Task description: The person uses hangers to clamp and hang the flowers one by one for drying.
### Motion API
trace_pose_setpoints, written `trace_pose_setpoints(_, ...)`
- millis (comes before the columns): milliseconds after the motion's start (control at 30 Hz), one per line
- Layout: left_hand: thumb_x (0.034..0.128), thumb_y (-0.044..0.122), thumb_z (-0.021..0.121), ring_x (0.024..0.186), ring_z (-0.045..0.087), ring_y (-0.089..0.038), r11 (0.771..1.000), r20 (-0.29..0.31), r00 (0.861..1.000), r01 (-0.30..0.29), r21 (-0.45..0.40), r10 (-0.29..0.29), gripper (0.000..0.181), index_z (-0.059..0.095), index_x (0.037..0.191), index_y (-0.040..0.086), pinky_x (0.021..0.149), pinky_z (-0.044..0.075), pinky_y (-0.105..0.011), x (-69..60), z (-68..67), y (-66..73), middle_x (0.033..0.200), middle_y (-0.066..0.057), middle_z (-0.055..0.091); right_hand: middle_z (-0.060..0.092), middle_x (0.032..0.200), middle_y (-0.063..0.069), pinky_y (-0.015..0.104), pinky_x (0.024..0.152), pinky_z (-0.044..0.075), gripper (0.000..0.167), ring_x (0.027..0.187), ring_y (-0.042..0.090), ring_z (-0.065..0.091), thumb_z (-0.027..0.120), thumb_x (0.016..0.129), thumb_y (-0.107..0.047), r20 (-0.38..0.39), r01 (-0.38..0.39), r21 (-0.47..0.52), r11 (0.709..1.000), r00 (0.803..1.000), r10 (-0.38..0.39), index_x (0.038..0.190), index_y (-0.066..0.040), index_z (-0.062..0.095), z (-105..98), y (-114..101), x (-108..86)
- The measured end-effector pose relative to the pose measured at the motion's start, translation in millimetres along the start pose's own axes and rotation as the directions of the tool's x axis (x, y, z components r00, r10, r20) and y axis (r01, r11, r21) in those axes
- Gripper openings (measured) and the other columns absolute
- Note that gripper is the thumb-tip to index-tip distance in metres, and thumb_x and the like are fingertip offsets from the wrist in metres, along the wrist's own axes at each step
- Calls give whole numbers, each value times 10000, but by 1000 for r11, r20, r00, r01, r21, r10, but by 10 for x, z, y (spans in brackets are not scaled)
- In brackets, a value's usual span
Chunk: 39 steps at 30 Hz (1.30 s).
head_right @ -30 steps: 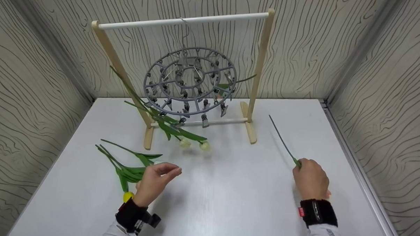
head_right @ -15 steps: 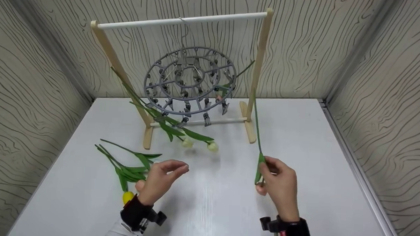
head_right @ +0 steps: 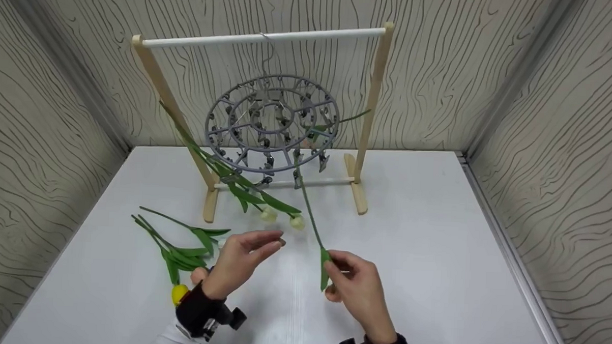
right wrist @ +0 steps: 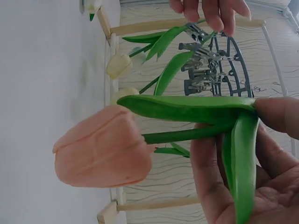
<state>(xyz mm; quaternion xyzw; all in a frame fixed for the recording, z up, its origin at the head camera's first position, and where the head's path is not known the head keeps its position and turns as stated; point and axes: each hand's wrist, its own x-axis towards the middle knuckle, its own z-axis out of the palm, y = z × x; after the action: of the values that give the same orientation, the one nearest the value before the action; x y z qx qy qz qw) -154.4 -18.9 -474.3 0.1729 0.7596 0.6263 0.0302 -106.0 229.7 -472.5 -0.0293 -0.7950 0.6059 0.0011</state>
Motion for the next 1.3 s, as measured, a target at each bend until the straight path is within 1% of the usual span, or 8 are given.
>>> trace_pose_setpoints(100, 997, 278, 688, 1035, 690, -120, 999, 16, 1000, -11, -34, 11, 298, 736, 1251, 131, 888, 561, -265, 6, -17, 141, 1137, 7, 761, 735, 1089, 163, 241, 850, 554, 282, 953, 163, 712, 710, 973, -115, 111, 24, 42, 999, 993, -28, 1210, 37, 700, 104, -25, -30)
trace_pose_setpoints(267, 999, 240, 687, 1043, 707, -137, 994, 40, 996, -71, -83, 74, 278, 742, 1236, 105, 908, 566, -290, 43, 2, 291, 1142, -35, 763, 721, 1133, 189, 238, 877, 555, 334, 995, 140, 708, 678, 997, -128, 252, 93, 70, 993, 962, -108, 1255, 83, 659, 148, -71, -82)
trace_pose_setpoints(500, 980, 212, 714, 967, 715, -114, 991, 33, 992, -120, -58, 122, 230, 769, 1165, 87, 886, 572, -308, 63, -3, 312, 1048, -15, 781, 737, 1099, 118, 244, 859, 560, 292, 983, 146, 716, 642, 1016, -107, 336, 171, 106, 980, 921, -197, 1238, 82, 661, 155, -76, -104)
trace_pose_setpoints(700, 972, 223, 724, 946, 724, -105, 990, 41, 992, -114, -82, 118, 178, 796, 1079, 102, 875, 575, -286, 50, -7, 302, 1012, -13, 782, 735, 1123, 109, 251, 851, 563, 269, 1005, 125, 707, 658, 1008, -120, 360, 211, 64, 975, 907, -220, 1220, 43, 685, 173, -70, -84)
trace_pose_setpoints(867, 967, 229, 729, 903, 720, -103, 992, 18, 994, -104, -69, 105, 168, 801, 1061, 109, 848, 578, -275, 28, -23, 286, 975, -16, 782, 710, 1185, 167, 248, 856, 567, 291, 1030, 115, 699, 667, 1007, -148, 357, 188, 12, 982, 917, -180, 1243, 22, 687, 66, -118, 10)
trace_pose_setpoints(1067, 951, 219, 745, 861, 700, -97, 991, -23, 991, -132, -18, 132, 146, 805, 1035, 115, 796, 562, -259, 16, -72, 239, 938, -6, 778, 743, 1150, 130, 207, 856, 556, 249, 1029, 57, 692, 695, 993, -166, 170, 203, -132, 970, 969, -179, 1195, -27, 735, -124, -273, 294)
trace_pose_setpoints(1167, 947, 223, 750, 847, 698, -96, 992, -32, 991, -127, -2, 127, 138, 804, 1023, 122, 791, 555, -257, 3, -94, 215, 927, 4, 777, 748, 1145, 135, 187, 841, 551, 258, 1020, 89, 705, 694, 995, -162, 114, 213, -175, 961, 974, -195, 1205, -17, 732, -169, -383, 483)
trace_pose_setpoints(1300, 938, 236, 761, 845, 705, -92, 994, -40, 993, -111, 6, 111, 136, 801, 1017, 133, 801, 557, -260, -14, -112, 199, 927, 19, 775, 733, 1193, 158, 195, 855, 547, 316, 1083, 211, 700, 674, 1010, -173, 119, 225, -232, 946, 972, -202, 1272, 3, 694, -166, -527, 766)
